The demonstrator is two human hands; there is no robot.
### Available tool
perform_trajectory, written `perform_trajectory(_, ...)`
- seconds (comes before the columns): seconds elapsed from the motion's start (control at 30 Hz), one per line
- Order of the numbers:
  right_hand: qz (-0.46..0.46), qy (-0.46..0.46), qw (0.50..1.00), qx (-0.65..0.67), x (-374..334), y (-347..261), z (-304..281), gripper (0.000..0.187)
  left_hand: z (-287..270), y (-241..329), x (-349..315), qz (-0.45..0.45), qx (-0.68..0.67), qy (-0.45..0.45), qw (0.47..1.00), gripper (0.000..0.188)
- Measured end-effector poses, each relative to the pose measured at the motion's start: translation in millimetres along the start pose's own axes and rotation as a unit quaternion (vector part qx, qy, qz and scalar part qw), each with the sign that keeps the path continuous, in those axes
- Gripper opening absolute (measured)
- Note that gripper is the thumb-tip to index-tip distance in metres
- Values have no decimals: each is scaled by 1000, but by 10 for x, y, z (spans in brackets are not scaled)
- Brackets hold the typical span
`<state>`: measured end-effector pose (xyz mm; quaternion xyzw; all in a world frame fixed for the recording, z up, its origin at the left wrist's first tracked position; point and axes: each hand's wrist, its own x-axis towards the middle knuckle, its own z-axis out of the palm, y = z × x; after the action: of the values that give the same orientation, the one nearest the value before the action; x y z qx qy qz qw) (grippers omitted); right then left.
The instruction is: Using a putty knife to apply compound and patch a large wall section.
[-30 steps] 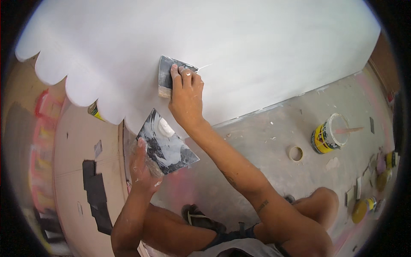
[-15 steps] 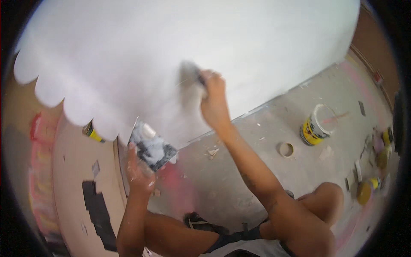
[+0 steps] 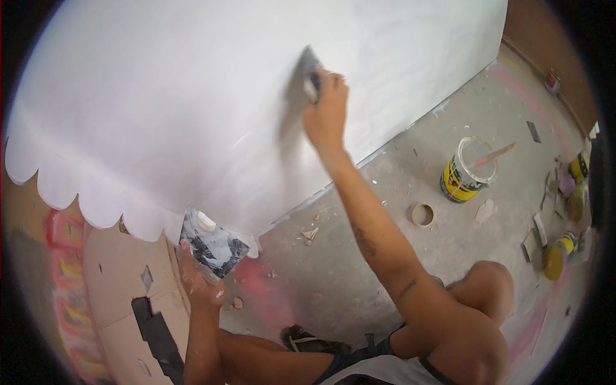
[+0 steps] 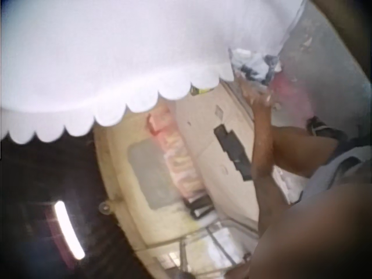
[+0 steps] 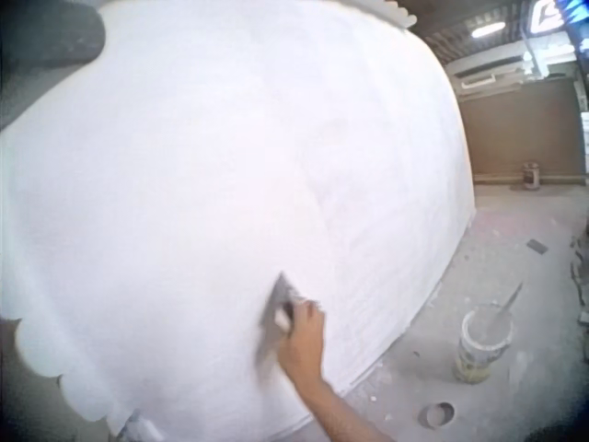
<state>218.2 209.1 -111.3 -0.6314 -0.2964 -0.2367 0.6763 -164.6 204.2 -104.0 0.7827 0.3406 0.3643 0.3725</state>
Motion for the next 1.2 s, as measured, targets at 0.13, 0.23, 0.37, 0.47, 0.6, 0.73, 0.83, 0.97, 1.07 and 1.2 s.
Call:
perform_trajectory(0.13,-39,-66,997,-11,-502,-471,223,67,59,134,30,-43,-206,61,976,91)
perform_trajectory(0.23,-53,-102,993,-16,-826,-731,365,64,37,151,1,28,-111,69,991,77)
perform_trajectory(0.37,-127,-166,977,-33,-1116,-858,409,56,-90,-155,58,-78,-129,63,987,59)
perform_trajectory(0.47,-127,-233,964,-20,-1121,-864,192,52,-56,-143,84,-117,-245,91,958,57)
perform_trajectory(0.6,-83,-140,986,33,-478,-392,-205,52,59,80,116,-158,-421,25,893,55)
perform_trajectory(0.73,40,23,998,30,414,409,-595,40,150,218,138,-153,-360,65,918,53)
perform_trajectory(0.83,52,23,998,13,673,582,-674,44,144,106,54,-112,-352,73,926,58)
perform_trajectory(0.97,52,-10,998,-23,508,533,-506,47,-211,-319,12,25,107,-10,994,85)
perform_trajectory(1.07,-12,6,999,-46,273,322,-361,51,-241,-258,-62,240,372,21,897,111)
perform_trajectory(1.2,-29,-28,999,-20,-153,-62,-5,64,-383,-321,-137,167,286,1,944,114)
